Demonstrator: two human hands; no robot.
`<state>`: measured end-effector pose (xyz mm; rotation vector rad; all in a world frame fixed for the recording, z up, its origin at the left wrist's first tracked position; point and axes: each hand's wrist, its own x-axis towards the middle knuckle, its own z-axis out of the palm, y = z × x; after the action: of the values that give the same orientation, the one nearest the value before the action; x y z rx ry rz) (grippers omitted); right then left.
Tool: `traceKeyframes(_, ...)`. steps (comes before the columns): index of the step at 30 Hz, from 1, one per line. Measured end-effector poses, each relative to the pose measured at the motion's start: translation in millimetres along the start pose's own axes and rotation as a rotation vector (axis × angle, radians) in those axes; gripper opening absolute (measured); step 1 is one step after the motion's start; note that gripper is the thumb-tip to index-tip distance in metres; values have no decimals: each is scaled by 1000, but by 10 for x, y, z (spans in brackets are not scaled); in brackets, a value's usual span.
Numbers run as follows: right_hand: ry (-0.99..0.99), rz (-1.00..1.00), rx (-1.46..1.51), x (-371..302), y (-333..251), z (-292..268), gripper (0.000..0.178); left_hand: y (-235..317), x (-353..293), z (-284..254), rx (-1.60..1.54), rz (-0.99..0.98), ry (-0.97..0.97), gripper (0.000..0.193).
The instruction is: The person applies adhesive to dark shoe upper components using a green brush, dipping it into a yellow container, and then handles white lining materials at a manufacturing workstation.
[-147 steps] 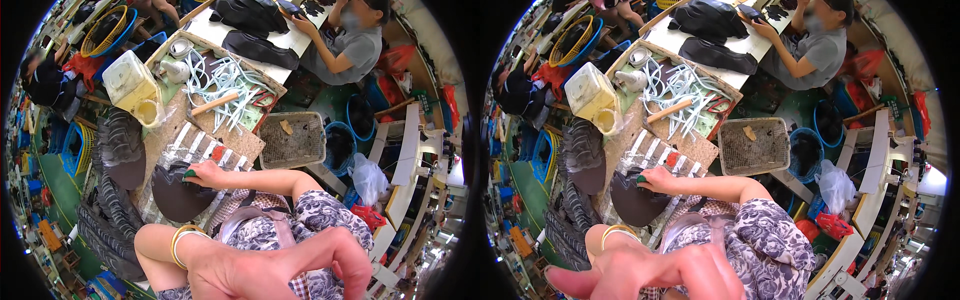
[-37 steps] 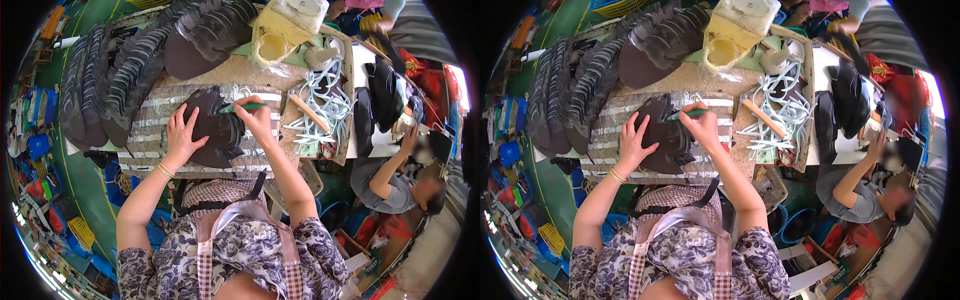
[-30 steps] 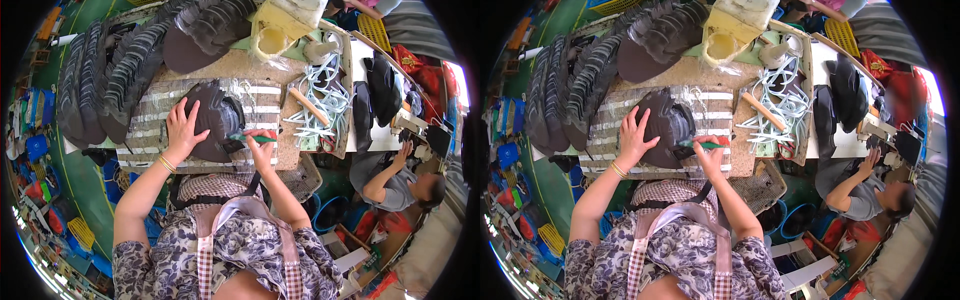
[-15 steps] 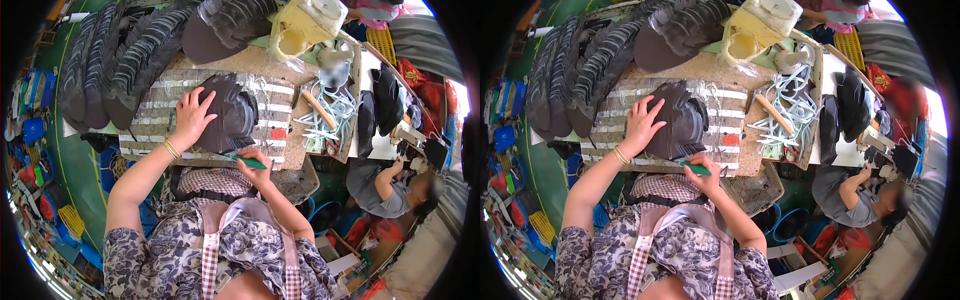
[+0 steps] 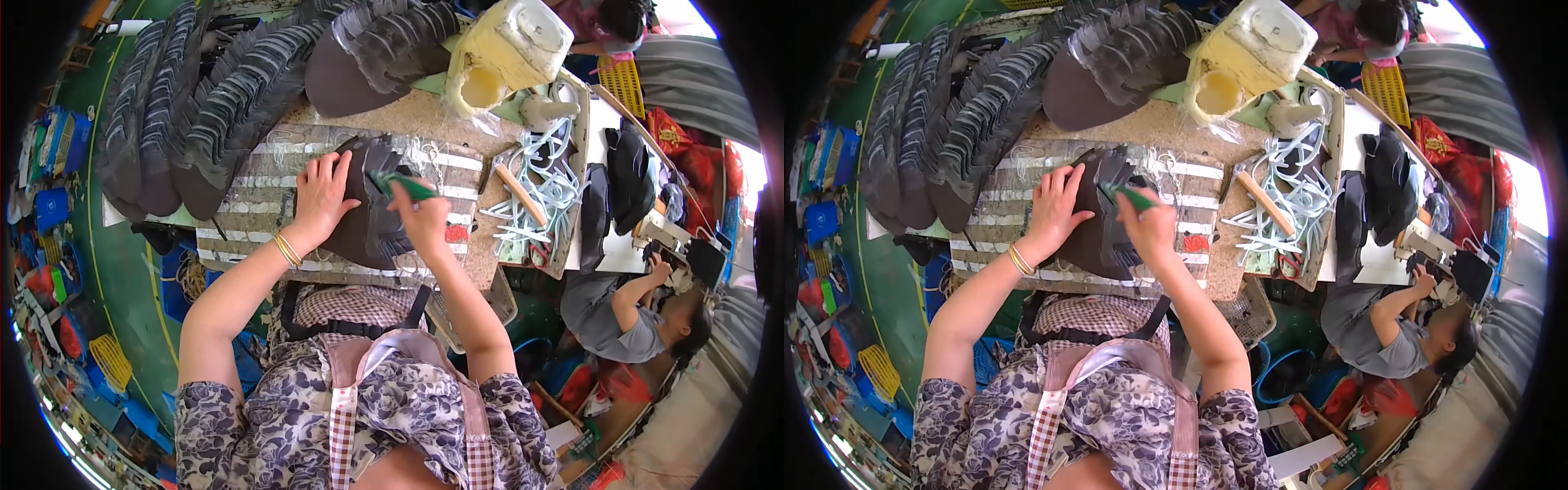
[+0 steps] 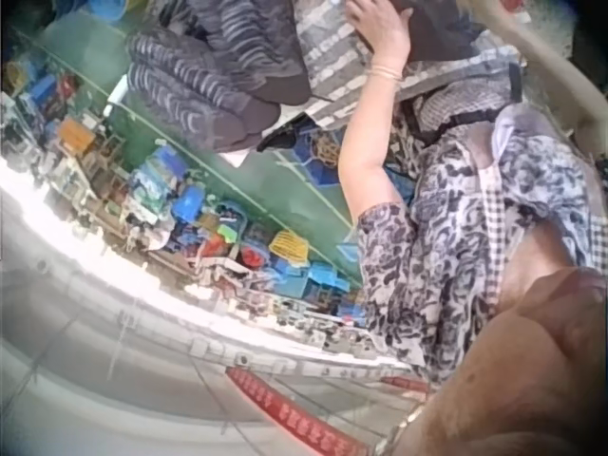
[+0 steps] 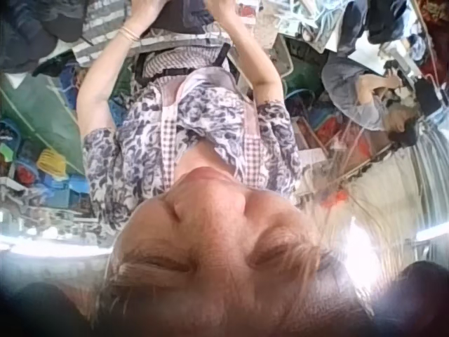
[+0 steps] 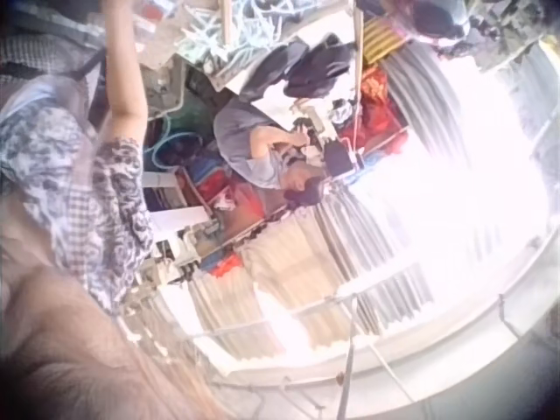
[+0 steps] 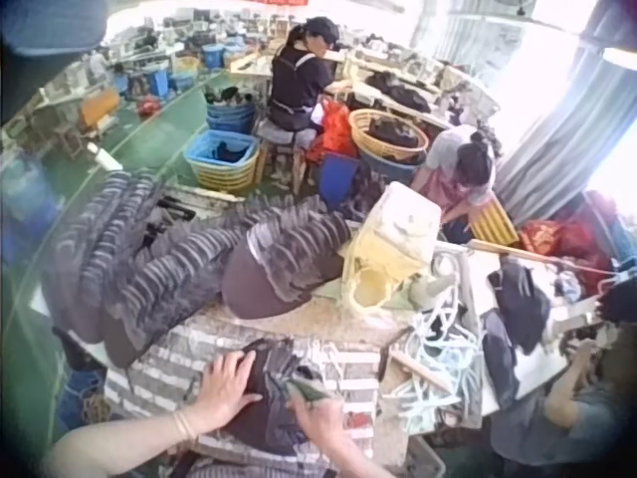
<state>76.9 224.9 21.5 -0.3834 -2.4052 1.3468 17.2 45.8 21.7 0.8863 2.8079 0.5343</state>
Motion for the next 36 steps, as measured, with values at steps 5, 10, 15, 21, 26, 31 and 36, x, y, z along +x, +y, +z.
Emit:
traceKeyframes(5, 182, 252, -125, 107, 129, -305, 22, -15, 103, -44, -109, 5, -10, 76)
traceKeyframes(10, 312, 379, 267, -322, -22, -690, 20, -393, 143, 3, -562, 510, 67, 25)
traceKeyframes(15, 137, 486, 523, -531, -226, -521, 18, -468, 95, 63, -284, 872, 181, 13)
traceKeyframes(21, -80, 280, -7, -632, -30, -372, 11, -442, 178, 50, -226, 947, 150, 11)
traceKeyframes(26, 113, 271, 86, -406, -106, -509, 11, -485, 163, -29, -243, 892, 187, 14)
traceKeyframes(31, -57, 392, -50, -368, 166, -456, 17, -562, 537, -308, -851, -58, -49, 36)
traceKeyframes(36, -23, 250, 48, -225, -4, -540, 15, -1227, 1569, -91, -685, -143, 257, 56)
